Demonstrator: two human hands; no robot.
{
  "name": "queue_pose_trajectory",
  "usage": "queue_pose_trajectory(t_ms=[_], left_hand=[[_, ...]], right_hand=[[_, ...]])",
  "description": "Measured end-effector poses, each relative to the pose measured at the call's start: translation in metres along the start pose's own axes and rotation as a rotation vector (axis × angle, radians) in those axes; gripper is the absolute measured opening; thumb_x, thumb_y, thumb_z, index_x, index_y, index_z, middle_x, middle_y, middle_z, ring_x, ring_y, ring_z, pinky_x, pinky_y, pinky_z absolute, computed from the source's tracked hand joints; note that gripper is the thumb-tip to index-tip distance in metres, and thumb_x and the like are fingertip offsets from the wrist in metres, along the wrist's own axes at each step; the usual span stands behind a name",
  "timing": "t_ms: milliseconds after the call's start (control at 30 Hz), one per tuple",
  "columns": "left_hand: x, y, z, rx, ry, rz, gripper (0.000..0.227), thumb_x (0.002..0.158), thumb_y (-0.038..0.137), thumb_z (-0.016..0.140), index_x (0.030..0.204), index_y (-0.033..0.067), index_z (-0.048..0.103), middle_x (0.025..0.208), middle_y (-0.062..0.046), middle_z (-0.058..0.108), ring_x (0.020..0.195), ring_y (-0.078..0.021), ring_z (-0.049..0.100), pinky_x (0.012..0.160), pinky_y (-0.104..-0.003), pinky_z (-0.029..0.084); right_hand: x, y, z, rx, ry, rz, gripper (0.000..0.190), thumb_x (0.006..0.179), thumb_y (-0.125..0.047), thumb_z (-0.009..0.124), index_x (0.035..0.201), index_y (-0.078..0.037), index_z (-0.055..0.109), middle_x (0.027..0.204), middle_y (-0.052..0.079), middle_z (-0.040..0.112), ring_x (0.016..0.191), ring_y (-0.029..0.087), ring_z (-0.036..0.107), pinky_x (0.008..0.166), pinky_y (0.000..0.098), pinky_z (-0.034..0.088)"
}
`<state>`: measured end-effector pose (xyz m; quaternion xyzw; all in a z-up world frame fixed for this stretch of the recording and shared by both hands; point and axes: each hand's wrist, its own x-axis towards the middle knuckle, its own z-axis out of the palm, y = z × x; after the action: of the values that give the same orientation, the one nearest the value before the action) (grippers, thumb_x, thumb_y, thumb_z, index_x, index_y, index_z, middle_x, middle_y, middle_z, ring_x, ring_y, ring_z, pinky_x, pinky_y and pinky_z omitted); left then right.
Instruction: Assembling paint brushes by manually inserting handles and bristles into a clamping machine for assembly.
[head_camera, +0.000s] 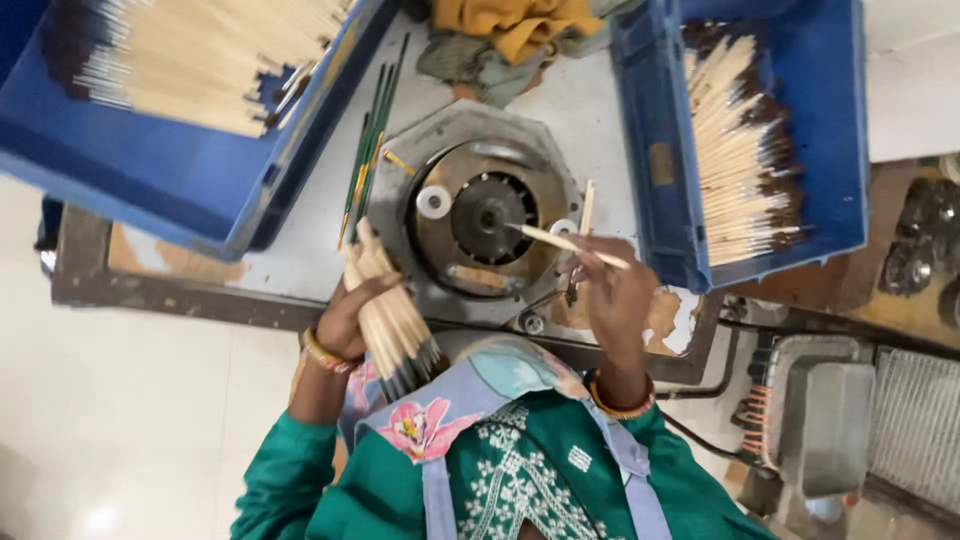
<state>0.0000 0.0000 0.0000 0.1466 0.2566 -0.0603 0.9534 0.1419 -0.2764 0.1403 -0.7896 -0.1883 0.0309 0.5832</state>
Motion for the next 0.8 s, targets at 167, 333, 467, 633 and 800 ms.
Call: queue_pose_trajectory(t_ms=[167,333,467,633,800], left_hand=[[0.007,0.007,0.0,0.329,-0.057,0.191,0.043,0.088,-0.001,0.072,0.127,0.002,0.055,0.102,-0.011,0.067,0.088,-0.0254,0.071,0.076,-0.04,0.062],[0.019,0.008,-0.008,0.297,-0.055,0.102,0.037,0.092,-0.001,0.075,0.123,-0.0069,0.056,0.101,-0.014,0.068,0.086,-0.026,0.071,0.072,-0.041,0.061],[0.014,0.001,-0.008,0.312,0.034,0.116,0.051,0.081,-0.003,0.075,0.127,0.003,0.054,0.1,-0.01,0.069,0.086,-0.0235,0.073,0.074,-0.041,0.063],[0.014,-0.005,-0.014,0.401,0.031,0.133,0.056,0.079,-0.003,0.079,0.128,0.0004,0.053,0.1,-0.013,0.069,0.088,-0.0248,0.074,0.076,-0.042,0.064],[0.009,-0.012,-0.002,0.48,0.037,0.205,0.066,0.074,-0.001,0.083,0.13,0.0032,0.049,0.1,-0.011,0.07,0.089,-0.0244,0.072,0.078,-0.042,0.062]], right_hand=[[0.034,0.082,0.043,-0.696,-0.242,-0.322,0.014,0.105,-0.02,0.064,0.111,-0.008,0.07,0.095,0.014,0.074,0.078,0.035,0.07,0.066,0.0451,0.053],[0.035,0.088,0.052,-0.727,-0.212,-0.205,0.02,0.104,-0.024,0.067,0.108,-0.004,0.067,0.088,0.017,0.072,0.071,0.038,0.067,0.06,0.0463,0.052],[0.027,0.097,0.06,-0.751,-0.174,-0.174,0.024,0.103,-0.024,0.067,0.109,-0.001,0.067,0.08,0.019,0.069,0.064,0.039,0.066,0.057,0.0463,0.051],[0.027,0.097,0.061,-0.704,-0.161,-0.24,0.021,0.104,-0.021,0.066,0.108,-0.001,0.066,0.082,0.021,0.069,0.066,0.041,0.064,0.059,0.0477,0.048],[0.017,0.098,0.06,-0.58,-0.23,-0.196,0.016,0.105,-0.018,0.066,0.11,-0.004,0.071,0.096,0.022,0.072,0.087,0.041,0.07,0.074,0.0458,0.055]])
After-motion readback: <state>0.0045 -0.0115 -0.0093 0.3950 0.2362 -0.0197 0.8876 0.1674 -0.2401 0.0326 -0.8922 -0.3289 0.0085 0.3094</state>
